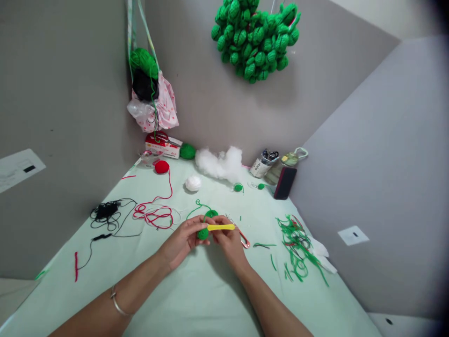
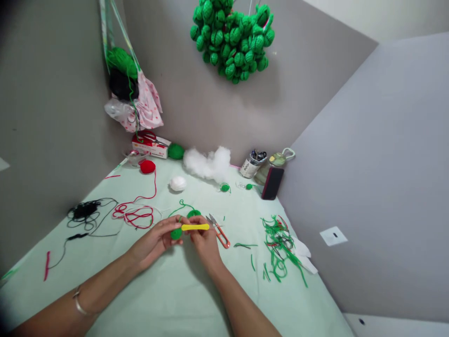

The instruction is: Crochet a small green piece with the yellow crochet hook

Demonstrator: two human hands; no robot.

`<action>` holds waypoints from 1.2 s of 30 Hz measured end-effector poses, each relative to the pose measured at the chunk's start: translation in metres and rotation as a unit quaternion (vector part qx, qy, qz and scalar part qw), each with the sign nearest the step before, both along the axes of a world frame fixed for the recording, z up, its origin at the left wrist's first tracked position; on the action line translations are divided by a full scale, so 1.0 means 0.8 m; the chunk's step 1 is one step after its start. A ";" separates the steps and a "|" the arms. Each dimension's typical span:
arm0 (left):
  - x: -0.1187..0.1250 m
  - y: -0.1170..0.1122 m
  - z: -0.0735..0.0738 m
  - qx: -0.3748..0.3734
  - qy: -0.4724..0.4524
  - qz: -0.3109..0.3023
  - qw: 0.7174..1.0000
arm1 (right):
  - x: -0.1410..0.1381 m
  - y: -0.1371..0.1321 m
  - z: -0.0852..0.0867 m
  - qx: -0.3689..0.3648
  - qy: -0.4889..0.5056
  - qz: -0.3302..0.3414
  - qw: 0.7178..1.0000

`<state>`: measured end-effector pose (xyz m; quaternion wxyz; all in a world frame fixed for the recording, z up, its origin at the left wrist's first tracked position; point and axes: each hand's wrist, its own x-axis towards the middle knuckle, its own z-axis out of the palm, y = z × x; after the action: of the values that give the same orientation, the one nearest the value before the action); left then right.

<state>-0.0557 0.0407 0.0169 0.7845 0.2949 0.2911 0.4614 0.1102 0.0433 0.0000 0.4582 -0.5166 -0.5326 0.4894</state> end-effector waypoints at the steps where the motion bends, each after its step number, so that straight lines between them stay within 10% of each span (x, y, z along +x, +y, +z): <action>1: 0.000 0.003 -0.001 -0.006 0.006 0.004 1.000 | -0.001 -0.001 0.002 -0.001 0.006 -0.001 1.000; 16: 0.011 0.045 -0.022 -0.070 0.033 -0.001 0.997 | 0.003 0.024 -0.002 -0.031 0.045 0.005 0.999; 28: 0.023 0.066 -0.095 -0.066 -0.025 -0.077 0.995 | 0.025 0.050 -0.015 -0.082 0.050 -0.018 0.995; 36: 0.017 0.068 -0.070 -0.124 -0.051 -0.083 0.987 | 0.033 0.051 -0.014 -0.072 0.068 -0.004 0.995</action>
<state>-0.0417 0.0950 -0.0388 0.8644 0.1939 0.2802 0.3697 0.1367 0.0841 -0.0113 0.4571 -0.5160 -0.4613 0.5586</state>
